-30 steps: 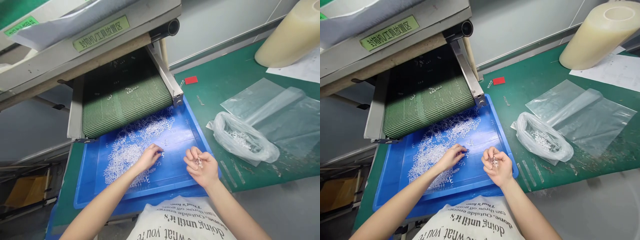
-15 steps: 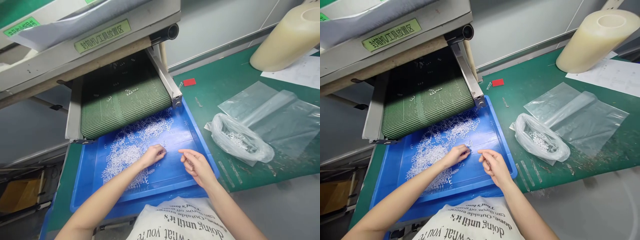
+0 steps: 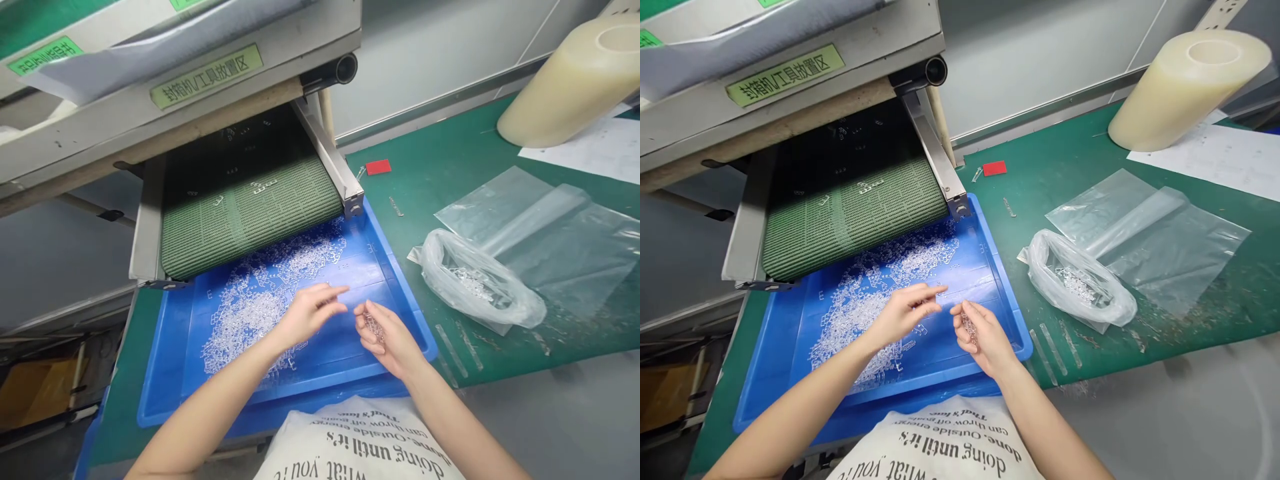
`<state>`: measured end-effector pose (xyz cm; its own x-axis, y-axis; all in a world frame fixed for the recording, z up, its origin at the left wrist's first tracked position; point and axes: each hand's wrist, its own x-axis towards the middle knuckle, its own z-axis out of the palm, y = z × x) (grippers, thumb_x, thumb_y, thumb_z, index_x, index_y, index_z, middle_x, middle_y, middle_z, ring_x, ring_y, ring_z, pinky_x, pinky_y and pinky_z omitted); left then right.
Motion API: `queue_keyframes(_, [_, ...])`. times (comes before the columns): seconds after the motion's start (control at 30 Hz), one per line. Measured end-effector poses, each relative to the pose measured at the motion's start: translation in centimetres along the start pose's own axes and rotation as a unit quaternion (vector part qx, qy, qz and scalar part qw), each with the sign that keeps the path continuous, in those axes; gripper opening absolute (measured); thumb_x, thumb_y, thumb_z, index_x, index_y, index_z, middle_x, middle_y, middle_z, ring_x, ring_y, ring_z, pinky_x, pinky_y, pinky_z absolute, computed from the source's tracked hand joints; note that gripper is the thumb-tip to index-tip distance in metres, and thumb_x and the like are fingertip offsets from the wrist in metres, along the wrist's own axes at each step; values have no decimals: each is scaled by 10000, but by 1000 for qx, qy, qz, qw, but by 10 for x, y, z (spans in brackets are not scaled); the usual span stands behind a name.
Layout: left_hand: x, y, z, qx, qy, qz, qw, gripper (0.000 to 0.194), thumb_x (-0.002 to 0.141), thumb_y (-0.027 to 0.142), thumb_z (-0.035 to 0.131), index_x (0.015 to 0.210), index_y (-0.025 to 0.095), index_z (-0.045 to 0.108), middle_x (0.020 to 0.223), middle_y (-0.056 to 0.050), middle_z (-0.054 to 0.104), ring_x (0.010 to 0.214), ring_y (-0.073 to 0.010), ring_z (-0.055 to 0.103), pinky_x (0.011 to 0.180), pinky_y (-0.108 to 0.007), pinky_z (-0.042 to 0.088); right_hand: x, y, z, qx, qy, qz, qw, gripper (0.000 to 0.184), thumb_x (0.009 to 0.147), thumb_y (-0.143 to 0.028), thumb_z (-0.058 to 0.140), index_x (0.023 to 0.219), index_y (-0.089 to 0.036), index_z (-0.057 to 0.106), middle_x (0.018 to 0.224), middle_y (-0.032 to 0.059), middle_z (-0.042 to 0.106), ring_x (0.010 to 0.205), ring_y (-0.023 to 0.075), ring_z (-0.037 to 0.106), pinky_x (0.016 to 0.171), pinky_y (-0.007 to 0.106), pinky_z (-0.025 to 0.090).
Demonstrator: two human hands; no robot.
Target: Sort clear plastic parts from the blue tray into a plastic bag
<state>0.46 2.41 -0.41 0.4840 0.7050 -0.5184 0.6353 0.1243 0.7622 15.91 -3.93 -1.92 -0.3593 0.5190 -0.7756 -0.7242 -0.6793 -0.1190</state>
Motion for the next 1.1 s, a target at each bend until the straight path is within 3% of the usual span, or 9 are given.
queue_keyframes(0.13, [14,-36,-7,26,8,-148,989,208,754,247,469,919,156,558,674,0,540,604,-116,484,603,-251,397,-1,-4,-3,80,-12,10,997,194,665,-293,639,621,-139,529,526,-45,398,367,11,254,278,103,134])
queue_keyframes(0.2, [19,-50,1,76,1,-158,984,174,715,262,524,843,149,553,653,7,519,620,-127,485,613,-252,391,-1,-6,-4,113,-23,8,993,224,671,-299,630,584,-149,489,513,-56,357,366,16,221,274,103,117])
queue_keyframes(0.33, [20,-60,23,161,12,-119,980,270,671,362,580,832,157,505,684,4,493,677,-150,485,617,-255,385,-1,-7,-4,142,-39,12,989,337,678,-347,624,509,-150,410,493,-61,313,366,23,197,267,102,100])
queue_keyframes(0.57, [12,-59,27,204,-2,-113,972,110,756,213,452,851,161,466,714,-17,506,701,-156,499,664,-266,399,1,-5,-3,113,-6,10,993,247,648,-301,663,559,-138,501,541,-29,453,370,15,283,265,94,138])
queue_keyframes(0.87, [11,-56,18,221,1,-116,968,106,691,135,426,766,147,500,738,-41,525,688,-154,502,660,-264,403,4,0,-3,10,27,-10,1000,198,630,-285,681,754,-142,622,622,0,537,387,5,341,290,93,190])
queue_keyframes(1.1, [10,-9,6,91,21,-76,993,69,671,180,498,729,175,533,607,39,513,554,-89,445,578,-204,379,9,4,-3,-58,56,5,997,283,685,-369,628,864,-151,608,724,30,565,437,24,412,320,110,248])
